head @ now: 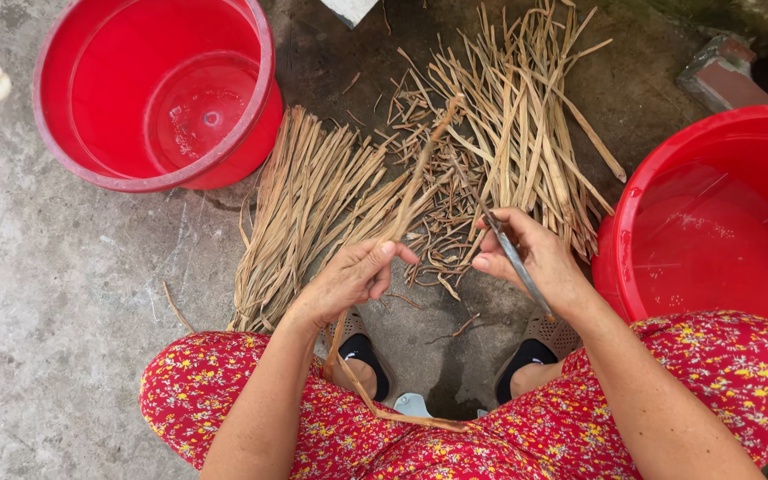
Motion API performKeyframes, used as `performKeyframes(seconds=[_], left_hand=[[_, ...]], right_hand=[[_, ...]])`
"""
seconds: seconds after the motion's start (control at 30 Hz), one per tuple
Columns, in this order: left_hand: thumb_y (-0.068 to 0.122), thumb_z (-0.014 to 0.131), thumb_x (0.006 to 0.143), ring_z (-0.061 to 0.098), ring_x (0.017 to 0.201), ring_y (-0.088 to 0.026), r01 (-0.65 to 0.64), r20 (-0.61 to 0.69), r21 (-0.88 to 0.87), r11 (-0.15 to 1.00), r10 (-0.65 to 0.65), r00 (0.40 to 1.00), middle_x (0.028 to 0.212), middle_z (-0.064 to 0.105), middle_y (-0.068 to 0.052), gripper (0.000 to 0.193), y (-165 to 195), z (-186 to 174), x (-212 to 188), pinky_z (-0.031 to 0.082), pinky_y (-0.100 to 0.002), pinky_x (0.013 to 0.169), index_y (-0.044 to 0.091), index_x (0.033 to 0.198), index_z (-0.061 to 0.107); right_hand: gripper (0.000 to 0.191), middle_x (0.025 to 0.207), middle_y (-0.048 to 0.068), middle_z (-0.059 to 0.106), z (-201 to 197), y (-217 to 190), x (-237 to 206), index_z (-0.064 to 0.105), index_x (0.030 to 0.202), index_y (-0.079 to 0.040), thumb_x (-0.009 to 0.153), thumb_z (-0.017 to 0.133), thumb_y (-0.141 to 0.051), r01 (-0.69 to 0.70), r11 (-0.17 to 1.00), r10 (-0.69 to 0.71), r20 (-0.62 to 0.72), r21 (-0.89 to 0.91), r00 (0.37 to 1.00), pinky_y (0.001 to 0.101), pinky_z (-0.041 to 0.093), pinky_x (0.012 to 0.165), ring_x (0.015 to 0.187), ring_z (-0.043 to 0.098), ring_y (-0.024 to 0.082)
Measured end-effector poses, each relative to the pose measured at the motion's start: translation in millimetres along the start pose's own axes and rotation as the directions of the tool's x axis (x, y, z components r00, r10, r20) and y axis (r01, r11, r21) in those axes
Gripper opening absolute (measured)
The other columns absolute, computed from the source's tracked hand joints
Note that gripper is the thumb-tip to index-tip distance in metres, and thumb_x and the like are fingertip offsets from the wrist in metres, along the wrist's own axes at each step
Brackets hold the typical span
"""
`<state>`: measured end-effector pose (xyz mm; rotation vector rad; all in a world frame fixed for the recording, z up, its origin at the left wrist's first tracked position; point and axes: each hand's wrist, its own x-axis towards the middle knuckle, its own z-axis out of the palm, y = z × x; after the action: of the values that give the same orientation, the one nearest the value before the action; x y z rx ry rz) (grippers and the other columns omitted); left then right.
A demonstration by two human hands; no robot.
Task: The person sits on a low stool on a concrete floor and trims dried plant strips with scissors, cutting off ends and thinning pieces one at a time. They sort the cut pieces into piles on the ground between two red water-filled buckets, occasionally reaching for new strips from the pile.
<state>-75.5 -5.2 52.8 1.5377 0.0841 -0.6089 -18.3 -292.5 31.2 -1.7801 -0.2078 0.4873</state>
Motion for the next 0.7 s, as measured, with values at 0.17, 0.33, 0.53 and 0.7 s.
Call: performKeyframes(seconds=[0.17,0.33,0.53,0.7], left_hand=[[0.053,0.044,0.105,0.047,0.057,-0.005,0.029,0.081,0.151,0.988,-0.042,0.996,0.058,0.047,0.006,0.051,-4,13,9,0.037,-0.021,0.056,0.013,0.115,0.074],[0.051,0.044,0.105,0.045,0.056,-0.005,0.036,0.064,0.138,0.990,-0.045,0.997,0.059,0.046,0.006,0.049,-4,11,12,0.035,-0.023,0.054,0.012,0.114,0.073],[0.042,0.038,0.111,0.038,0.049,-0.006,-0.146,-0.194,-0.229,0.962,0.101,0.976,0.061,0.049,0.003,0.046,6,3,20,0.031,-0.022,0.045,0.007,0.112,0.068],[0.042,0.040,0.117,0.031,0.047,-0.007,-0.507,-0.306,-0.575,0.642,0.406,0.861,0.063,0.044,0.002,0.041,18,11,21,0.028,-0.025,0.045,0.008,0.112,0.062]], right_hand=[[0.047,0.088,-0.005,0.068,1,1,5,0.065,0.120,-0.007,0.079,0.085,-0.016,-0.062,0.997,0.062,0.000,-0.049,0.998,0.0206,0.054,0.072,0.081,0.065,0.004],[0.035,0.088,-0.003,0.072,7,17,9,0.072,0.112,-0.003,0.080,0.085,-0.010,-0.055,0.987,0.064,-0.061,0.149,0.996,0.0219,0.054,0.073,0.081,0.065,0.005],[0.065,0.120,0.001,0.067,38,29,7,0.055,0.130,-0.006,0.074,0.088,-0.010,0.103,0.968,-0.114,0.034,0.229,0.993,0.0257,0.061,0.087,0.107,0.070,0.008],[0.074,0.132,0.001,0.068,75,21,-2,0.050,0.134,-0.012,0.070,0.088,-0.012,-0.146,0.901,0.036,0.264,0.410,0.964,0.0308,0.062,0.086,0.101,0.070,0.015]])
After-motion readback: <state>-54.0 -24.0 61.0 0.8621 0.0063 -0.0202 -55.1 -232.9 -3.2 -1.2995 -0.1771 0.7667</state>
